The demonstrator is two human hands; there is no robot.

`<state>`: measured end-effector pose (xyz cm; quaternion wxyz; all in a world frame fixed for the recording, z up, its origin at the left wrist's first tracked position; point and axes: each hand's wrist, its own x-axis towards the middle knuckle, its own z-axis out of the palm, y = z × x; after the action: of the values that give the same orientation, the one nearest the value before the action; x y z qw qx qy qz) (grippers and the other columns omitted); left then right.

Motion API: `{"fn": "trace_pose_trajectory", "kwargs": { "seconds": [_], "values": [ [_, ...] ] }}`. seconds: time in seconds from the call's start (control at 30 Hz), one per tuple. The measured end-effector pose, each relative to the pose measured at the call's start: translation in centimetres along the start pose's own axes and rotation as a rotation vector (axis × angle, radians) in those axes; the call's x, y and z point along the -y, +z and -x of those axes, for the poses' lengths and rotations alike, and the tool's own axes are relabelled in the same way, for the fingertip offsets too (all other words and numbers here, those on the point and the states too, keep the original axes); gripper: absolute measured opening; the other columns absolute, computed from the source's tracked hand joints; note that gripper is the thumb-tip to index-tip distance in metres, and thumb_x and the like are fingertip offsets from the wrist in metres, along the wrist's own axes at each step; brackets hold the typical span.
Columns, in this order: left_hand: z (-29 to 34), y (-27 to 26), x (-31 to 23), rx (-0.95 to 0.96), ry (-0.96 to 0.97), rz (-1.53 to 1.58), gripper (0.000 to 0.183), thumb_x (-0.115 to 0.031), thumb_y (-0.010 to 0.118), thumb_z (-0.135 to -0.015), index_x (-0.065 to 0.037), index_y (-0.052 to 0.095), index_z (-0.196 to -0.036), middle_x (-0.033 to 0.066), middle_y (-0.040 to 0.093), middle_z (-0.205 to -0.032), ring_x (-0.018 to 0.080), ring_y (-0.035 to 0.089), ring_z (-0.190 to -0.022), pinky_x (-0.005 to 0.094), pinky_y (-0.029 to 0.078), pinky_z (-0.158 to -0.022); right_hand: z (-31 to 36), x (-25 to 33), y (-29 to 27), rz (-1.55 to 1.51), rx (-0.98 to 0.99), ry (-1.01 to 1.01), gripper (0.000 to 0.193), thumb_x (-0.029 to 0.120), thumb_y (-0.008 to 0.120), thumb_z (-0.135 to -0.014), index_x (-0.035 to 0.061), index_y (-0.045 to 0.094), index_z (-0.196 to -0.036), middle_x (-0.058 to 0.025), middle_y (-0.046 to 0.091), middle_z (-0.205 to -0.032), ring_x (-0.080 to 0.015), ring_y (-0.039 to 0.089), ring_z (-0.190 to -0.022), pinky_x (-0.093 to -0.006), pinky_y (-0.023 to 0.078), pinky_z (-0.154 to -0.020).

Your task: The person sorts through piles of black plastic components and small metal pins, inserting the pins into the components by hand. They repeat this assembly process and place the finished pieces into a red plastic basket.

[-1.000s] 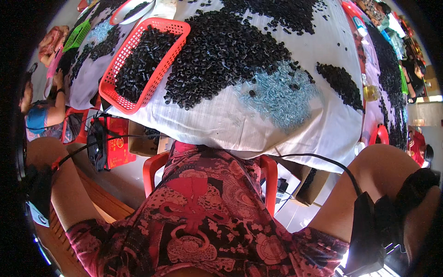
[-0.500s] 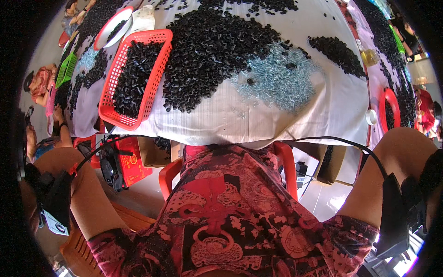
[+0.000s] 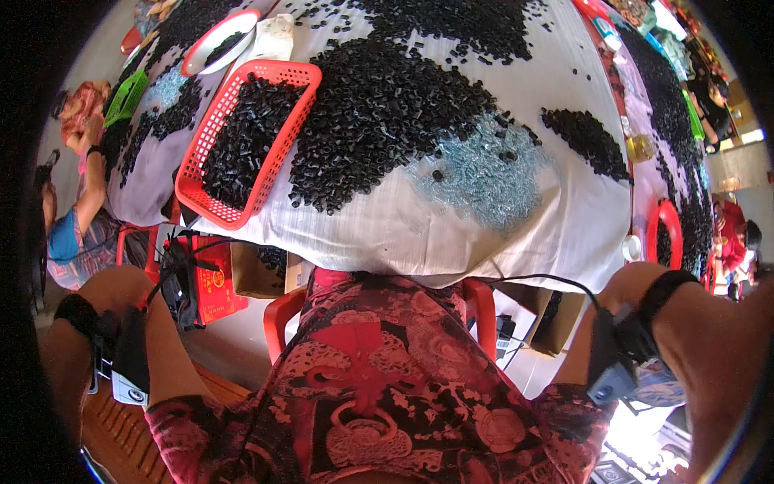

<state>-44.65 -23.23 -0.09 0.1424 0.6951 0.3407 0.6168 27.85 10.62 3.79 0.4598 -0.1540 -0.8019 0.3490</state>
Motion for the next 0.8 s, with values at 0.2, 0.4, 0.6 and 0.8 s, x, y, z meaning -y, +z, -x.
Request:
{"fn": "trace_pose_trajectory", "kwargs": {
  "seconds": [0.2, 0.4, 0.6, 0.8],
  "values": [
    [0.0, 0.5, -4.1, -0.03, -0.024, -0.094, 0.016, -0.006, 0.059, -0.085, 0.004, 0.061, -0.097, 0.0111, 0.065, -0.088, 0.0168, 0.06, -0.074, 0.0284, 0.048, -0.063, -3.7, -0.6, -0.4, -0.176, -0.012, -0.124, 0.019, 0.021, 0.049, -0.091, 0.0025, 0.052, -0.095, -0.0144, 0.043, -0.082, -0.0114, 0.034, -0.048, -0.0247, 0.031, -0.041],
    [-13.6, 25.1, 0.8, -0.01, -0.048, -0.113, 0.015, -0.006, 0.06, -0.084, 0.006, 0.061, -0.095, 0.0122, 0.065, -0.086, 0.0171, 0.061, -0.073, 0.0284, 0.049, -0.062, -3.4, -1.8, 2.9, -0.021, -0.145, -0.06, 0.026, 0.024, 0.056, -0.085, -0.0015, 0.055, -0.082, -0.0161, 0.052, -0.079, -0.0121, 0.042, -0.058, -0.0228, 0.033, -0.049],
    [-18.8, 43.7, 6.3, 0.027, -0.096, -0.057, 0.015, -0.005, 0.061, -0.084, 0.007, 0.061, -0.094, 0.0133, 0.066, -0.085, 0.0175, 0.062, -0.072, 0.0284, 0.05, -0.061, 1.9, -7.3, 6.1, 0.164, 0.168, 0.241, 0.007, -0.005, 0.06, -0.077, 0.0005, 0.06, -0.083, -0.0087, 0.058, -0.078, -0.0204, 0.057, -0.07, -0.0289, 0.045, -0.059],
    [-8.6, 47.3, 12.8, 0.194, -0.715, -0.174, 0.008, -0.002, 0.061, -0.085, -0.001, 0.063, -0.092, 0.0019, 0.061, -0.075, 0.0074, 0.057, -0.07, 0.0211, 0.045, -0.064, 6.8, -16.2, 10.0, 0.488, 0.281, 0.261, 0.005, 0.007, 0.058, -0.082, 0.0032, 0.054, -0.083, -0.0126, 0.054, -0.078, -0.0333, 0.059, -0.063, -0.0379, 0.049, -0.054]
  ]
}}
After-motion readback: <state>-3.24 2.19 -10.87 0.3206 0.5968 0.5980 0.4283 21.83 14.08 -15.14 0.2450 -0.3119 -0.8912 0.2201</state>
